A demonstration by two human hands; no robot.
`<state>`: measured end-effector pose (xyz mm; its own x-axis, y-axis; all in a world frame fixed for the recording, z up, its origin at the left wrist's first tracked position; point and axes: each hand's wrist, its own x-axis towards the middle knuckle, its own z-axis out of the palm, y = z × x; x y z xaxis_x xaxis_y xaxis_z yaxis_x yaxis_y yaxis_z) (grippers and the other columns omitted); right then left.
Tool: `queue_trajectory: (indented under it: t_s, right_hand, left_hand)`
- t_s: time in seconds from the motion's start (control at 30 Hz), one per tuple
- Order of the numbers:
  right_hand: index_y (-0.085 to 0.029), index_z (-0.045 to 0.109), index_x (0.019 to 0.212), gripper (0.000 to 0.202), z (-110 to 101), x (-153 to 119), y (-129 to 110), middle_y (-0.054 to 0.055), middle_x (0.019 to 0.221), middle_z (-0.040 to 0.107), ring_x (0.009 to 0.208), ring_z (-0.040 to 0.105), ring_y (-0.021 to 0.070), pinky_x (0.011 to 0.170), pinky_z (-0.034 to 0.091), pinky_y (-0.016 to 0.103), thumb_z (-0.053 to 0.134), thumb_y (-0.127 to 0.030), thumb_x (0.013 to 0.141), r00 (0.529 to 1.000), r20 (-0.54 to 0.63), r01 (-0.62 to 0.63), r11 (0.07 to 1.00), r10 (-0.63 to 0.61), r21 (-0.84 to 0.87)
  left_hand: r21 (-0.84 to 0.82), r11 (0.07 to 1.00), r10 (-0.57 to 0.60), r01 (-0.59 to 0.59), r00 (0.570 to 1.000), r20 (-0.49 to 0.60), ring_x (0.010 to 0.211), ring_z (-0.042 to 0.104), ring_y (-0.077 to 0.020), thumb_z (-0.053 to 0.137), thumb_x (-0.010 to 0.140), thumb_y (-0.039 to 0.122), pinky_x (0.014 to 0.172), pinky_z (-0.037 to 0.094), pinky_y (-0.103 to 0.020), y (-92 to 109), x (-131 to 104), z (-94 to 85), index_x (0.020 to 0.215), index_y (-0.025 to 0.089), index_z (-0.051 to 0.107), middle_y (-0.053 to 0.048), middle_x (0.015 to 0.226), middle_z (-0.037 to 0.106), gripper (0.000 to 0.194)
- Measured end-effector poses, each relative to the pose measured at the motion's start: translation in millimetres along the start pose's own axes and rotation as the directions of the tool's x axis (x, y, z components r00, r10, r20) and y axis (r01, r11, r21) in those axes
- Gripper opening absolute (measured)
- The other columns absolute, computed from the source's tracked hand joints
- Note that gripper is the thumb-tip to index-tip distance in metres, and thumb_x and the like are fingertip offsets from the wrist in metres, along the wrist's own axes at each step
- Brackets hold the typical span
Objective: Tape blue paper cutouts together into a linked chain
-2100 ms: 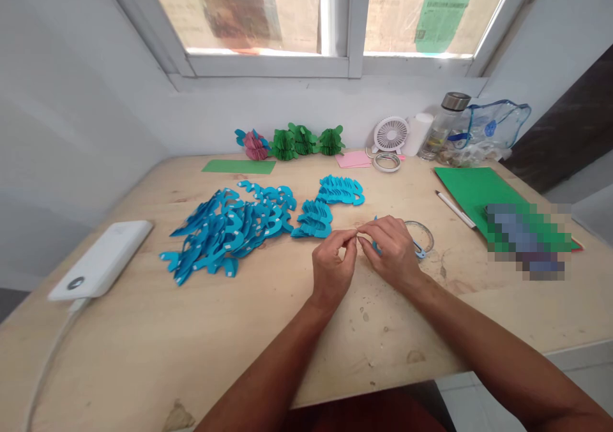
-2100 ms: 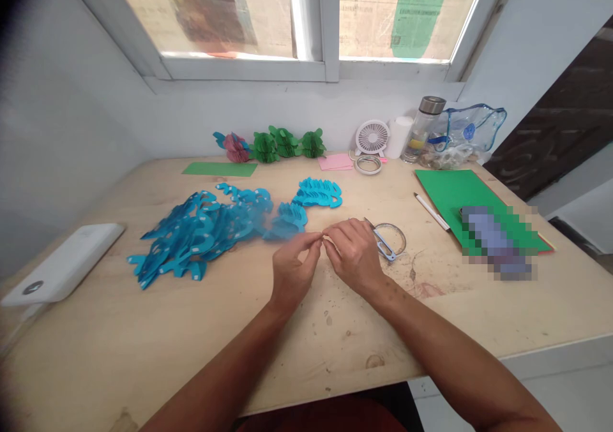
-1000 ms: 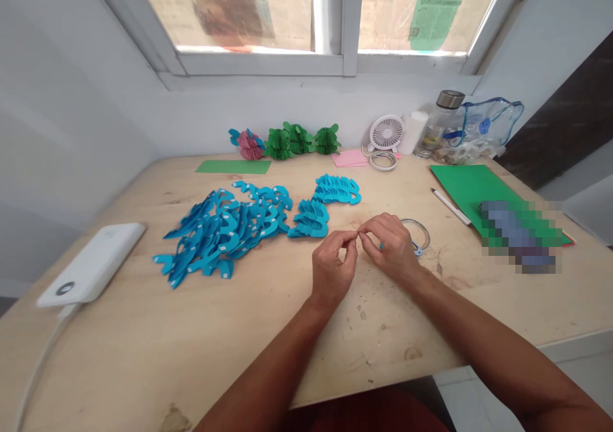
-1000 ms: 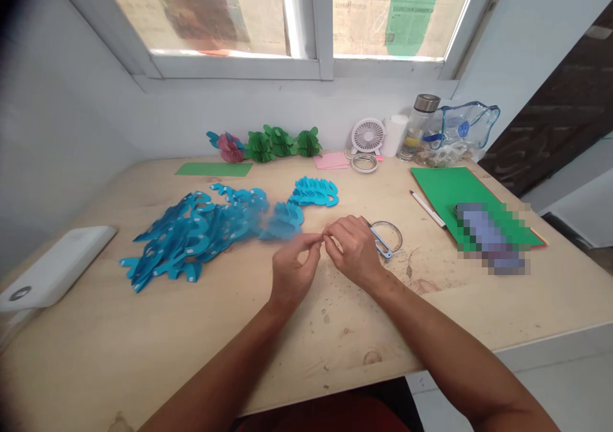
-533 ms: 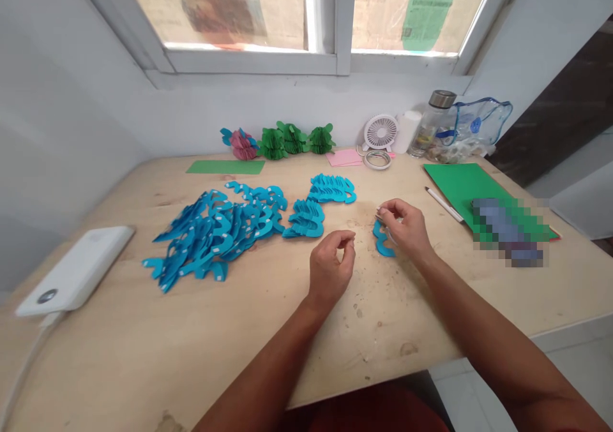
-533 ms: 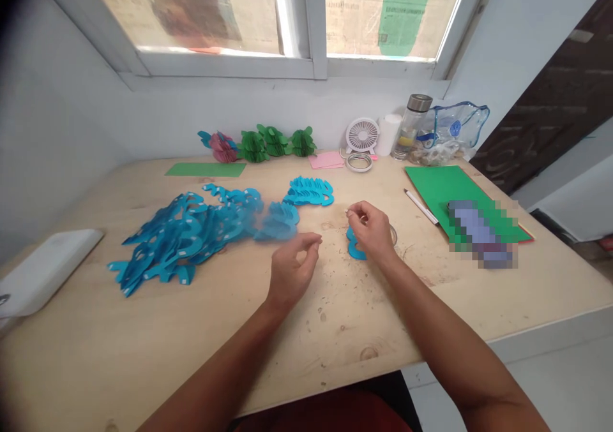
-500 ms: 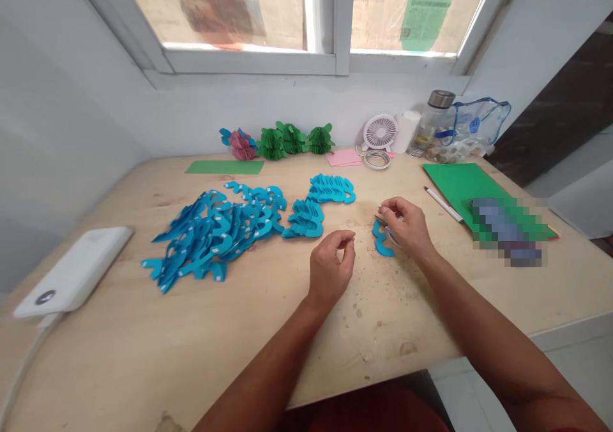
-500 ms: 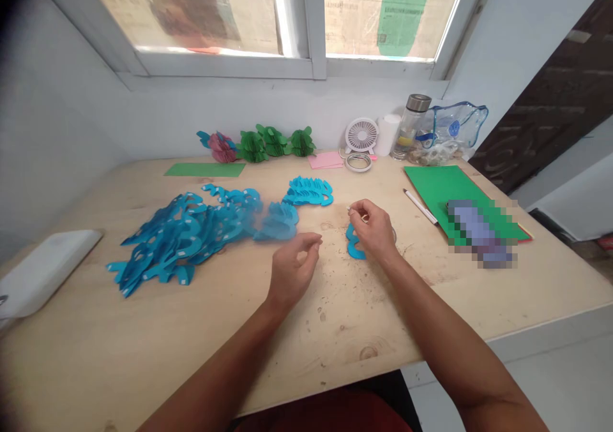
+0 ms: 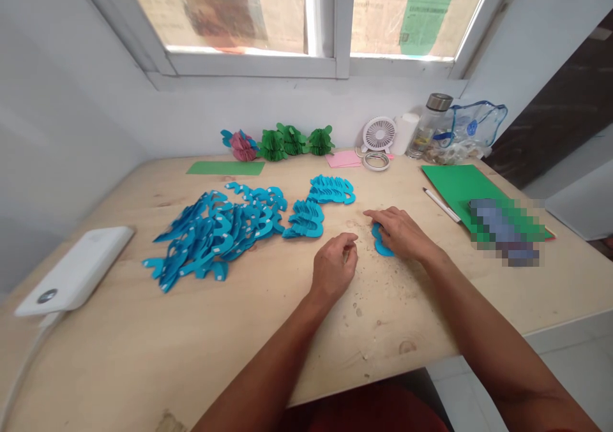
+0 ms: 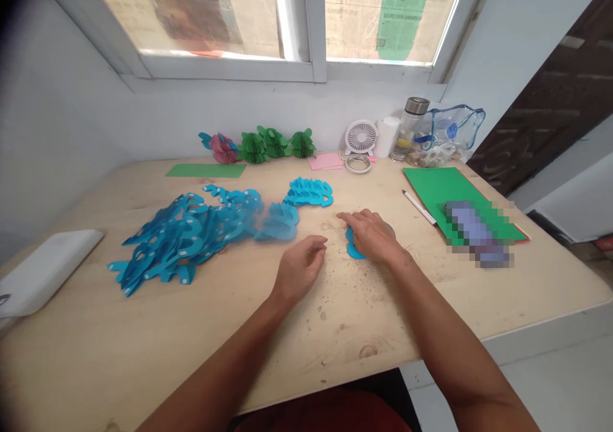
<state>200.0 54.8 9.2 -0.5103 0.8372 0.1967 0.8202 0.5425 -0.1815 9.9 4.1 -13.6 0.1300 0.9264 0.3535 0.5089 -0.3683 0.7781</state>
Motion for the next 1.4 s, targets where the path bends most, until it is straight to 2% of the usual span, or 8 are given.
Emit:
queue_trajectory:
  t_s: [0.3,0.57,0.67,0.83,0.93,1.17,1.3,1.4]
  right_hand:
    - [-0.021,0.045,0.127,0.055,-3,0,-10,0.007,0.098,0.064,0.095,0.054,0.0226,0.078,0.043,0.036,0.053,-0.01,0.074,1.0,-0.005,0.031,0.999,-0.031,0.012]
    - [-0.023,0.045,0.126,0.062,4,-1,-29,0.01,0.116,0.054,0.11,0.048,0.0231,0.084,0.045,0.039,0.041,0.001,0.07,1.0,-0.017,0.026,0.998,-0.025,0.064]
    - [-0.023,0.041,0.129,0.067,4,-1,-33,0.011,0.123,0.049,0.112,0.047,0.0223,0.087,0.044,0.042,0.037,0.003,0.068,0.999,-0.039,0.046,0.97,-0.037,0.239]
    - [-0.026,0.038,0.13,0.06,0,2,-27,0.009,0.127,0.047,0.102,0.055,0.0176,0.068,0.052,0.03,0.037,-0.005,0.074,0.997,-0.046,-0.013,0.778,0.053,0.628]
    - [-0.023,0.043,0.126,0.06,5,3,-23,0.01,0.121,0.05,0.099,0.056,0.0189,0.069,0.05,0.031,0.039,-0.005,0.069,0.986,-0.094,-0.063,0.83,0.137,0.555]
    - [-0.02,0.042,0.128,0.062,21,3,-28,0.011,0.121,0.049,0.102,0.053,0.0194,0.083,0.047,0.037,0.038,-0.003,0.069,0.995,-0.063,-0.036,0.844,0.083,0.535]
    - [-0.021,0.039,0.13,0.064,21,3,-31,0.012,0.126,0.047,0.102,0.053,0.0194,0.079,0.049,0.035,0.038,-0.003,0.069,0.992,-0.061,-0.054,0.809,0.11,0.585]
    - [-0.023,0.04,0.129,0.058,20,5,-31,0.011,0.125,0.048,0.1,0.053,0.0191,0.076,0.049,0.034,0.04,-0.007,0.073,0.98,-0.088,-0.086,0.773,0.181,0.629]
  left_hand:
    - [0.038,0.999,0.021,-0.021,1.0,0.015,0.077,0.064,-0.0162,0.051,0.073,0.008,0.069,0.05,-0.028,-1,-1,3.3,0.093,0.02,0.061,-0.003,0.08,0.068,0.025]
    - [0.066,0.997,0.023,-0.025,0.999,0.028,0.078,0.063,-0.0171,0.05,0.074,0.007,0.07,0.049,-0.03,3,-1,1.3,0.09,0.02,0.061,-0.002,0.081,0.069,0.023]
    - [0.075,0.997,0.015,-0.018,0.999,0.033,0.079,0.063,-0.0177,0.05,0.075,0.008,0.071,0.048,-0.03,4,0,0.1,0.087,0.02,0.062,-0.003,0.083,0.069,0.021]
    - [0.097,0.995,-0.003,0.0,0.999,0.038,0.075,0.062,-0.0176,0.051,0.075,0.009,0.066,0.046,-0.029,4,0,-1.4,0.085,0.02,0.062,-0.003,0.083,0.069,0.019]
    - [0.124,0.992,-0.026,0.021,0.999,0.042,0.077,0.062,-0.0182,0.051,0.075,0.01,0.067,0.045,-0.03,5,1,-2.4,0.085,0.02,0.062,-0.003,0.082,0.069,0.017]
    - [0.218,0.972,-0.108,0.083,0.989,0.105,0.078,0.06,-0.0202,0.061,0.073,0.031,0.069,0.043,-0.031,16,0,-3.9,0.097,0.019,0.059,-0.003,0.078,0.066,0.027]
    - [0.271,0.958,-0.135,0.089,0.979,0.156,0.075,0.059,-0.0198,0.057,0.072,0.02,0.068,0.041,-0.03,15,0,-4.9,0.103,0.019,0.057,-0.003,0.076,0.066,0.03]
    - [0.146,0.977,-0.175,0.153,0.974,0.147,0.069,0.059,-0.0163,0.05,0.072,0.01,0.066,0.041,-0.027,10,2,-5.8,0.101,0.02,0.057,-0.001,0.072,0.065,0.031]
